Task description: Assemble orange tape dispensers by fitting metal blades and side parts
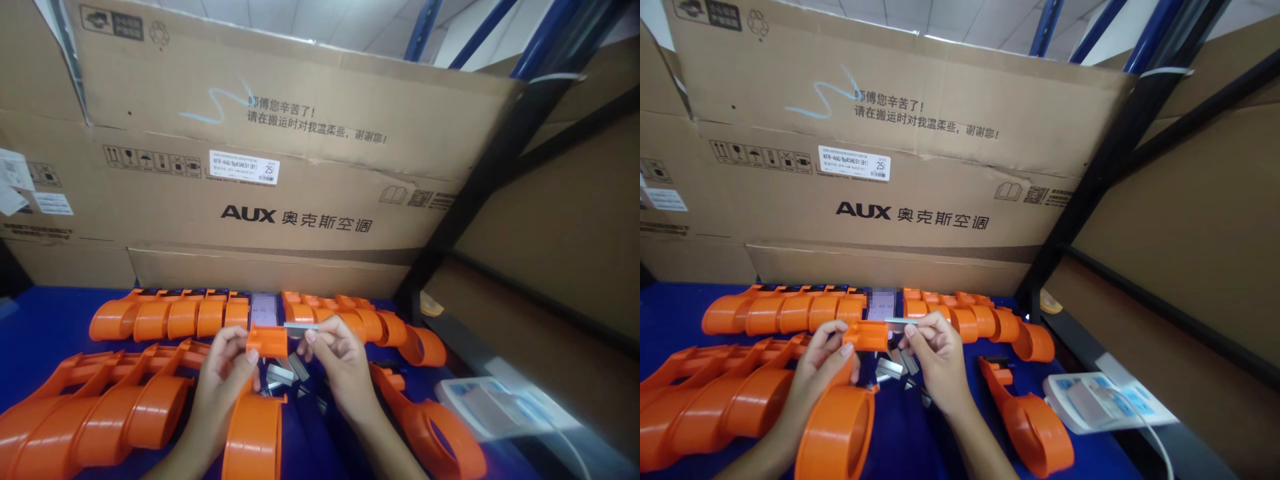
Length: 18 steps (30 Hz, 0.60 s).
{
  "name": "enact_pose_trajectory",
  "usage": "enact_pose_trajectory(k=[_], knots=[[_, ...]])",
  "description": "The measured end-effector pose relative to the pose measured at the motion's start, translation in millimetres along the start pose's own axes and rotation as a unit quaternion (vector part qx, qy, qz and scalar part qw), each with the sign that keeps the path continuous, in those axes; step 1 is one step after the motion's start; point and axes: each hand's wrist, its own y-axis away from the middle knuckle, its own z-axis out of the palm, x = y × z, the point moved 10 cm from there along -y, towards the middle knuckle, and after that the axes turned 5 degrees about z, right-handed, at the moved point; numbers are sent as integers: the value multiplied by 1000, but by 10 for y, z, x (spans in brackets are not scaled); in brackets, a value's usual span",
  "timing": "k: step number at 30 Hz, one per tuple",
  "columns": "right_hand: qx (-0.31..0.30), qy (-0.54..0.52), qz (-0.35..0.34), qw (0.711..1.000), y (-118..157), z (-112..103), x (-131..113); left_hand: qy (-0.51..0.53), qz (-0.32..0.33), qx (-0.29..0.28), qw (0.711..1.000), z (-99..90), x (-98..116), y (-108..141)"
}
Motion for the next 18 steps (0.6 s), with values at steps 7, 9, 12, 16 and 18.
enact_pose_trajectory(k=[7,9,12,16,18], knots=[[61,55,-29,996,15,-70,12,-7,2,52,999,61,101,86],[88,92,-54,990,34,-111,-10,-10,4,68,998,80,155,127],[104,141,-85,981,73,-126,-59,-19,1,80,997,70,215,170],[116,205,-129,963,142,-117,-179,-35,-18,90,995,-9,195,203],[125,232,-153,953,182,-113,-248,-41,-30,84,995,-28,153,211]])
